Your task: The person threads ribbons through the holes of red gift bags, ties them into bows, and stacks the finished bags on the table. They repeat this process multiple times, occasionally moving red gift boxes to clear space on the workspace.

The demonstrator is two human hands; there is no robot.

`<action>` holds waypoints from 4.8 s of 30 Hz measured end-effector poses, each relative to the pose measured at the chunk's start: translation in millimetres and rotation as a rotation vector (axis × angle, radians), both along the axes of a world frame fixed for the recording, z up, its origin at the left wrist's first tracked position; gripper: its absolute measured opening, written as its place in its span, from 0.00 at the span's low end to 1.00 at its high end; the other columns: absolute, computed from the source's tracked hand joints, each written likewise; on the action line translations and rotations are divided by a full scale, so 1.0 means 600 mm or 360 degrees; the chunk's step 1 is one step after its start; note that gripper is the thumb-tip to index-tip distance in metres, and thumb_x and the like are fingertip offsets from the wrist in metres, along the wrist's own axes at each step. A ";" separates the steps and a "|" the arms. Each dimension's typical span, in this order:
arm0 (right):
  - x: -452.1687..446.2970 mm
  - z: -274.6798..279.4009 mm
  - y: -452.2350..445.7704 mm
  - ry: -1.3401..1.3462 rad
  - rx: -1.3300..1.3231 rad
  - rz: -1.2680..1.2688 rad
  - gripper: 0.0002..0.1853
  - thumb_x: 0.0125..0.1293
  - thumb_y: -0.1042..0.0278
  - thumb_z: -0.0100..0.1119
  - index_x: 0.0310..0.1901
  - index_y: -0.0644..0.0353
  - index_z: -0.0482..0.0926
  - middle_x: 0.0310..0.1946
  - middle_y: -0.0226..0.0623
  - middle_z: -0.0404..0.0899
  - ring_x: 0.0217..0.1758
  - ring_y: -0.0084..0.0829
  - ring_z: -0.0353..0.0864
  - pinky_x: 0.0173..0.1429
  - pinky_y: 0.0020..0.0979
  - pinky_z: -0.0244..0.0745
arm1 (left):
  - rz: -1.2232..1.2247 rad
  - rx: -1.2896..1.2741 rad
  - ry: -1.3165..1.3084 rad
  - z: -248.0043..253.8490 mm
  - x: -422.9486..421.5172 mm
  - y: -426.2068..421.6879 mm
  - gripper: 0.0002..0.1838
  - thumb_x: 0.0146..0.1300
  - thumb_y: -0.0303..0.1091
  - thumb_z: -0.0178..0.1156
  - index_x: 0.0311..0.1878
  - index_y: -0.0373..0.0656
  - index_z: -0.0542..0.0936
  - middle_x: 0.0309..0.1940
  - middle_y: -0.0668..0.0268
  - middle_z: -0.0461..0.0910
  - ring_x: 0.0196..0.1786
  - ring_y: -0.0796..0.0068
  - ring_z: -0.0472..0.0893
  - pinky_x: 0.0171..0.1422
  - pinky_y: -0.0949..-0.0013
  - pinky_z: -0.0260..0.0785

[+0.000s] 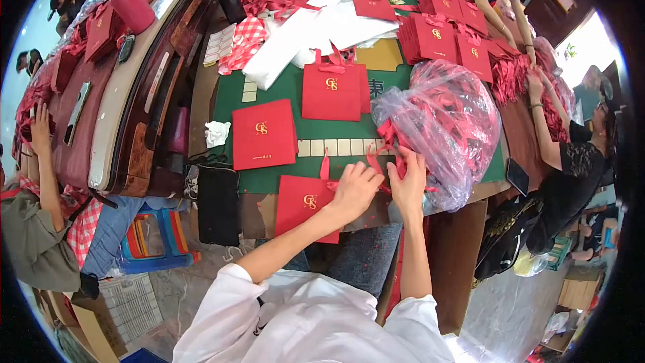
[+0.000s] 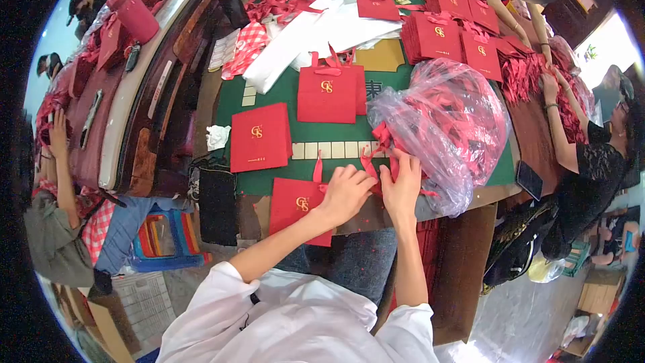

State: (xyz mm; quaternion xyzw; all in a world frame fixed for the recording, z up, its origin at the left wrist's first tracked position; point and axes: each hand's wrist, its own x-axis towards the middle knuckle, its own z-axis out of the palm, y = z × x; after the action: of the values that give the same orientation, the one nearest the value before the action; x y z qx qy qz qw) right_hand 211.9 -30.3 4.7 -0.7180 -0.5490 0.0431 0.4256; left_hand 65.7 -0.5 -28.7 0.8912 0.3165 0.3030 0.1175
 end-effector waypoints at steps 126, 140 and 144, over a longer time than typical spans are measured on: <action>-0.276 -0.030 -0.058 0.0093 -0.0418 0.0556 0.09 0.52 0.72 0.67 0.31 0.62 0.75 0.27 0.45 0.81 0.30 0.47 0.83 0.35 0.45 0.77 | 0.0309 -0.0867 0.0240 0.076 -0.250 -0.020 0.02 0.57 0.23 0.60 0.33 0.39 0.81 0.33 0.56 0.83 0.41 0.52 0.77 0.48 0.52 0.71; -0.252 0.004 -0.064 0.0448 -0.0310 0.0676 0.08 0.59 0.75 0.66 0.36 0.60 0.75 0.30 0.42 0.79 0.36 0.46 0.80 0.41 0.45 0.74 | 0.0218 -0.0874 0.0062 0.068 -0.264 -0.014 0.04 0.57 0.25 0.63 0.37 0.40 0.81 0.31 0.58 0.81 0.42 0.52 0.76 0.49 0.54 0.70; -0.212 0.032 -0.047 0.0283 -0.0256 0.0733 0.04 0.63 0.74 0.62 0.39 0.62 0.81 0.32 0.42 0.79 0.40 0.46 0.81 0.43 0.41 0.76 | 0.0118 -0.0906 0.0018 0.065 -0.272 -0.017 0.07 0.55 0.27 0.66 0.37 0.41 0.79 0.30 0.61 0.79 0.40 0.58 0.77 0.49 0.59 0.68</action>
State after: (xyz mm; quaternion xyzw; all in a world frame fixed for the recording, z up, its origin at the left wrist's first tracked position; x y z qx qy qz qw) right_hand 84.5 -58.7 23.8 -0.5989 -0.6533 0.2455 0.3928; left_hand -97.4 -10.8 10.0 0.8118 0.4218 0.2011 0.3501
